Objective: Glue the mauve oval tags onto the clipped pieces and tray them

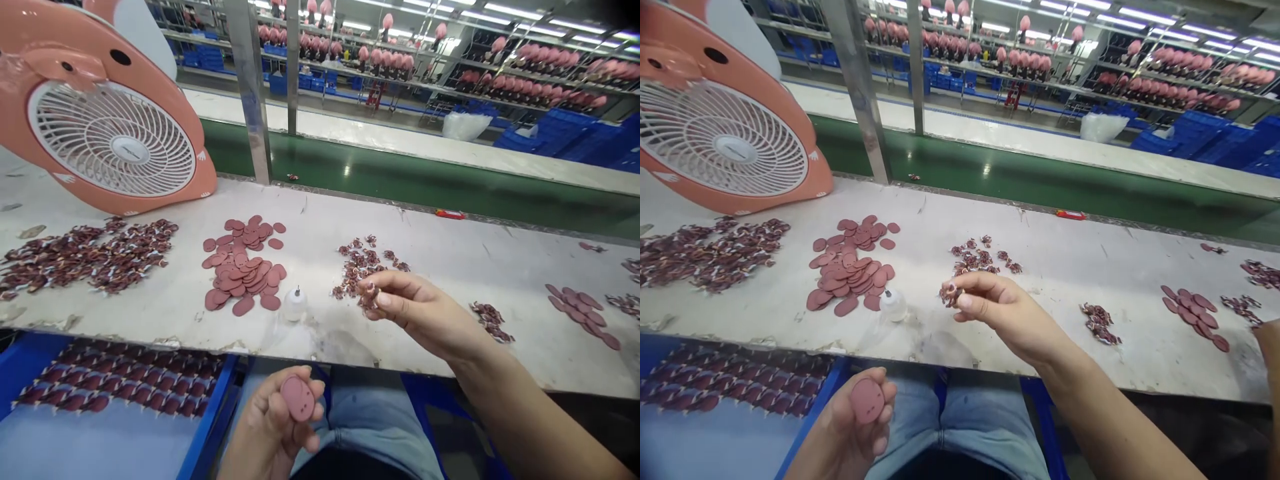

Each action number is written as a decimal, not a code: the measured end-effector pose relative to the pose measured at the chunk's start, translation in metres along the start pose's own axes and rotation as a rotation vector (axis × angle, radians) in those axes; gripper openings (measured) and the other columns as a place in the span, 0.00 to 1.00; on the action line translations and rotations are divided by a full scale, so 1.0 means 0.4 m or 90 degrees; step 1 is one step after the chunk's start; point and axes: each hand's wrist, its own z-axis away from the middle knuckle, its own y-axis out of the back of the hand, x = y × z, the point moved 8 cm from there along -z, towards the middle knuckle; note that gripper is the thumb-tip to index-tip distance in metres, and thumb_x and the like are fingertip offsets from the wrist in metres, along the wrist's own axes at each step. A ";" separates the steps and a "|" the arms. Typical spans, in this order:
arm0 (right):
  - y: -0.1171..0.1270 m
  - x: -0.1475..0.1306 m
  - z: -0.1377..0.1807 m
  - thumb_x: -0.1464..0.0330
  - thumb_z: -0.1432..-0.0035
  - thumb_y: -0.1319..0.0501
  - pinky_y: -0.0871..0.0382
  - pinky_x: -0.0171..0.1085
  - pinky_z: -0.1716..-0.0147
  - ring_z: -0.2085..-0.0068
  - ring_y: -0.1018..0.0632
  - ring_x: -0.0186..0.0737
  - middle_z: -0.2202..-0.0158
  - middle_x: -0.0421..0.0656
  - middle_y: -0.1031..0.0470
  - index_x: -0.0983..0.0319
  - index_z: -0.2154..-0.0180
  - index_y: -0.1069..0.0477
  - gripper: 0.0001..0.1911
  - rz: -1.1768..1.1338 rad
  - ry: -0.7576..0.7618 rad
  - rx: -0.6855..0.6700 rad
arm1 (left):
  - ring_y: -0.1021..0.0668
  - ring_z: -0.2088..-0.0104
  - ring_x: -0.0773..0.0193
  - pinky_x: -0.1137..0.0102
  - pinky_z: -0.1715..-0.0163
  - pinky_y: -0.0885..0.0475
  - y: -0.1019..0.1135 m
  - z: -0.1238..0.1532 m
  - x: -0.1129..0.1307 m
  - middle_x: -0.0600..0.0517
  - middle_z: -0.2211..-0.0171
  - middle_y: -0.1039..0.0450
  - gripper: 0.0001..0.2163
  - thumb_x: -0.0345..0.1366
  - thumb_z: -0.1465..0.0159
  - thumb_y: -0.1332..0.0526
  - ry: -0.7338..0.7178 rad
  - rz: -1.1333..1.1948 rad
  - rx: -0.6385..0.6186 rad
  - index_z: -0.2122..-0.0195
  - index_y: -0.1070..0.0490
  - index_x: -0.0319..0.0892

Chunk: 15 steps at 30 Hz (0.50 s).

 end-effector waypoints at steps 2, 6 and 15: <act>-0.032 -0.002 0.032 0.62 0.44 0.32 0.24 0.34 0.63 0.65 0.21 0.34 0.62 0.40 0.21 0.57 0.59 0.24 0.10 -0.006 0.003 -0.011 | 0.21 0.76 0.68 0.80 0.82 0.28 -0.010 0.008 -0.014 0.49 0.72 0.19 0.18 0.46 0.57 0.25 0.010 -0.013 -0.013 0.68 0.19 0.41; -0.106 -0.040 0.085 0.67 0.40 0.35 0.26 0.30 0.64 0.64 0.21 0.33 0.65 0.38 0.21 0.55 0.61 0.22 0.05 0.127 0.052 -0.073 | 0.22 0.77 0.69 0.80 0.81 0.29 -0.010 0.018 -0.044 0.49 0.74 0.21 0.19 0.49 0.53 0.27 0.034 -0.032 -0.038 0.66 0.19 0.40; -0.188 -0.086 0.133 0.69 0.39 0.35 0.28 0.27 0.67 0.67 0.21 0.29 0.67 0.35 0.21 0.55 0.58 0.24 0.06 0.333 0.189 -0.196 | 0.24 0.76 0.71 0.80 0.79 0.29 -0.009 0.024 -0.061 0.53 0.78 0.28 0.16 0.49 0.48 0.30 0.047 -0.050 -0.137 0.69 0.20 0.39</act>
